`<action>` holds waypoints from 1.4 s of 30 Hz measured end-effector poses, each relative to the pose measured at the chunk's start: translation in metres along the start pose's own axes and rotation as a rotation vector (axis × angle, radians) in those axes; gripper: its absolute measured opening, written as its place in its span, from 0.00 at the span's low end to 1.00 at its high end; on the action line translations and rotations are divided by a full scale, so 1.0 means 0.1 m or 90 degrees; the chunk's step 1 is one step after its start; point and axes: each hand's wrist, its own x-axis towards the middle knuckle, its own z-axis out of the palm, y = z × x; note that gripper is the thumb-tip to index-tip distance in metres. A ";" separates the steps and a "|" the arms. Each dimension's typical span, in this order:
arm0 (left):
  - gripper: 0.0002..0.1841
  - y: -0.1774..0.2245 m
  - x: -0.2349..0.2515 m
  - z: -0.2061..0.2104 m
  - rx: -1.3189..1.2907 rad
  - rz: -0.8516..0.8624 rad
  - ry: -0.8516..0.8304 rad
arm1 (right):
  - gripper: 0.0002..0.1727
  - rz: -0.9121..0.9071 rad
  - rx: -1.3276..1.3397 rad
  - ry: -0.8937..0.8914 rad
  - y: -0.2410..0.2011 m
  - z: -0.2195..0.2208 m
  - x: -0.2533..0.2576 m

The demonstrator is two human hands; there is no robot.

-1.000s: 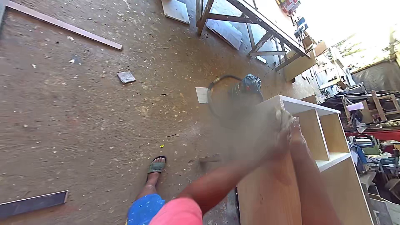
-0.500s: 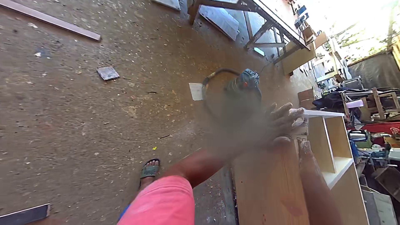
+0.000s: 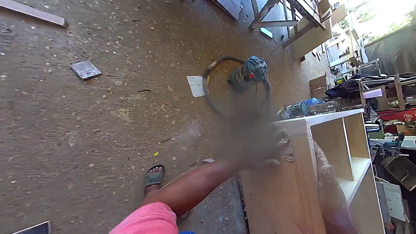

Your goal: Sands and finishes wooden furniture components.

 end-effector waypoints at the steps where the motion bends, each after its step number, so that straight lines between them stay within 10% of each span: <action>1: 0.38 0.00 0.11 -0.03 0.012 0.007 0.006 | 0.57 -0.003 -0.005 0.001 0.00 0.00 0.02; 9: 0.37 0.01 -0.07 -0.03 -0.002 -0.008 -0.017 | 0.57 0.000 0.005 0.000 0.01 0.01 0.01; 15: 0.39 0.07 0.66 -0.02 -0.040 0.038 0.047 | 0.52 0.022 -0.005 0.041 0.03 0.01 -0.04; 22: 0.41 -0.11 -0.79 0.00 -0.046 -0.447 -0.075 | 0.59 0.015 -0.013 0.005 -0.02 0.02 0.02; 29: 0.45 0.02 0.43 0.07 -0.039 -0.158 0.110 | 0.55 0.027 0.012 0.028 -0.05 0.04 0.00; 35: 0.37 0.10 -0.64 0.24 -0.146 -0.731 0.123 | 0.57 0.038 0.051 0.029 -0.05 0.06 0.02; 42: 0.37 0.48 -0.02 0.35 -0.049 -0.465 0.185 | 0.54 0.034 0.066 0.028 -0.04 0.06 -0.01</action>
